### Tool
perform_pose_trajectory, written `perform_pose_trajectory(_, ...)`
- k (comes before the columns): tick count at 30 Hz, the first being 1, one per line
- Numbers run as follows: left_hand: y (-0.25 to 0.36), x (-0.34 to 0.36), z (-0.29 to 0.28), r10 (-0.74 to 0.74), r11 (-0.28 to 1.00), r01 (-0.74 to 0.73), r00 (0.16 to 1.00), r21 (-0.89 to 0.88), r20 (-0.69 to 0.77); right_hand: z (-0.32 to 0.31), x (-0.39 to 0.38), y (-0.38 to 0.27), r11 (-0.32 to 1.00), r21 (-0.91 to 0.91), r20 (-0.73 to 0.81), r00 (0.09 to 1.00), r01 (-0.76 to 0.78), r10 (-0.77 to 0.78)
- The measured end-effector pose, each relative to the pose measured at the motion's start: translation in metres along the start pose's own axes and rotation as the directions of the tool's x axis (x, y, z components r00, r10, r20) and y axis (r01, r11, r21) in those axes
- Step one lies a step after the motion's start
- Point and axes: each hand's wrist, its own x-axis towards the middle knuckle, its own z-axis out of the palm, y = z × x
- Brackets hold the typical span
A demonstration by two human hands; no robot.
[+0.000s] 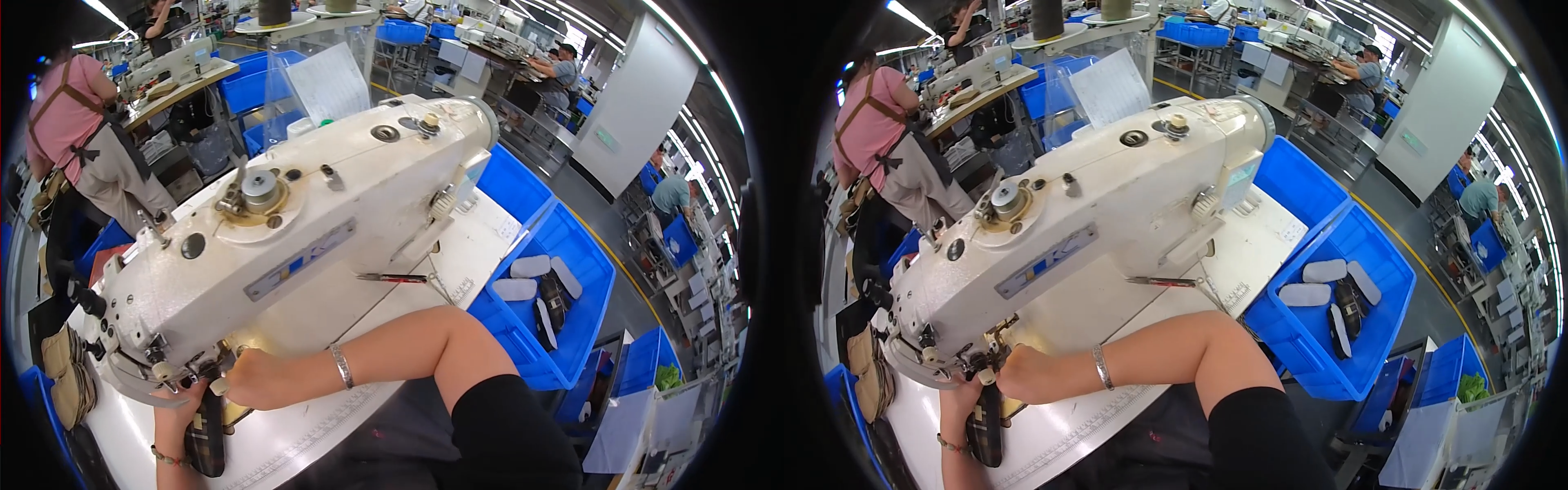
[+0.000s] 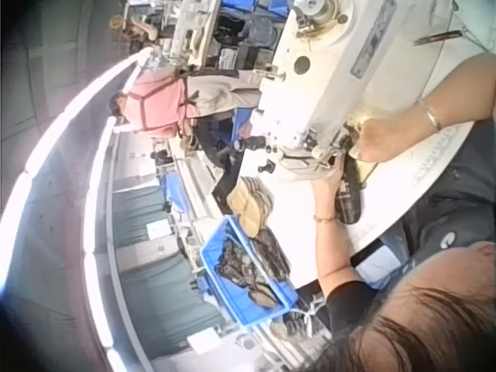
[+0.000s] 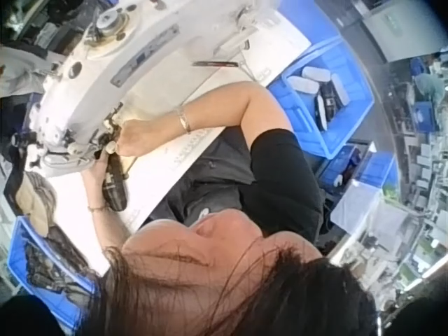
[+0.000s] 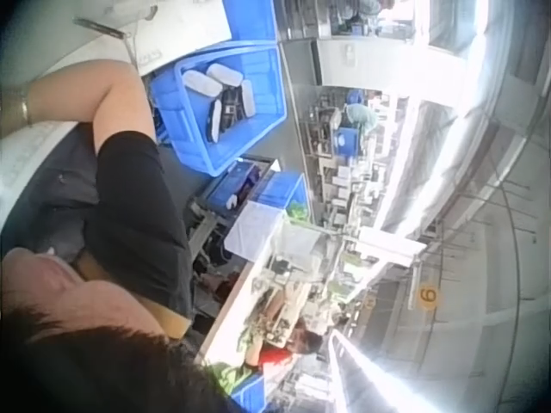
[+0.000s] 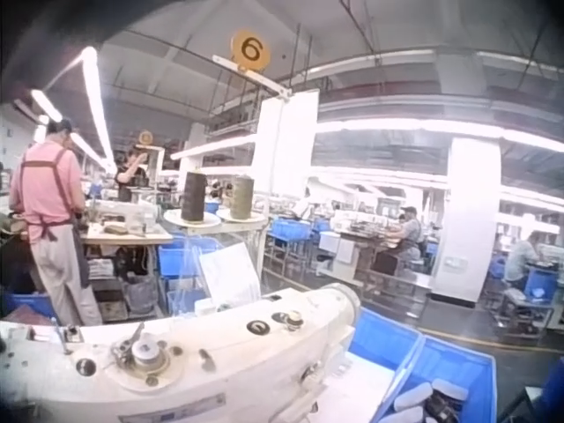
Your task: Sewing leather and fabric shoe components using an industrial sewing machine in a factory workshop.
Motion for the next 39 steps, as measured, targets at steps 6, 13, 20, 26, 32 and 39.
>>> perform_pose_trajectory(6,0.028,0.002,-0.007,-0.121,0.993,0.121,0.988,0.004,0.099,0.005,-0.002,0.003,1.0,0.007,0.039,0.999,-0.006,0.006)
perform_pose_trajectory(13,-0.007,0.002,0.006,0.016,0.991,-0.016,1.0,-0.13,0.004,-0.004,0.002,0.003,0.999,0.042,0.101,0.995,-0.012,0.008)
perform_pose_trajectory(20,0.019,-0.002,-0.004,0.087,0.98,-0.08,0.996,0.183,-0.032,-0.015,0.0,-0.005,0.997,-0.074,0.056,0.998,-0.03,0.034)
perform_pose_trajectory(26,0.038,0.0,-0.007,0.136,0.981,-0.123,0.987,0.149,-0.081,-0.031,0.003,-0.02,0.958,0.037,0.107,0.954,-0.285,0.28)
perform_pose_trajectory(32,0.023,-0.004,-0.003,0.157,0.968,-0.135,0.983,0.213,-0.09,-0.025,-0.009,-0.037,0.968,-0.249,0.191,0.979,-0.017,0.066)
perform_pose_trajectory(39,0.032,-0.003,-0.004,0.121,0.975,-0.094,0.984,0.202,-0.13,-0.027,-0.013,-0.046,0.981,0.03,0.214,0.957,0.194,-0.196)
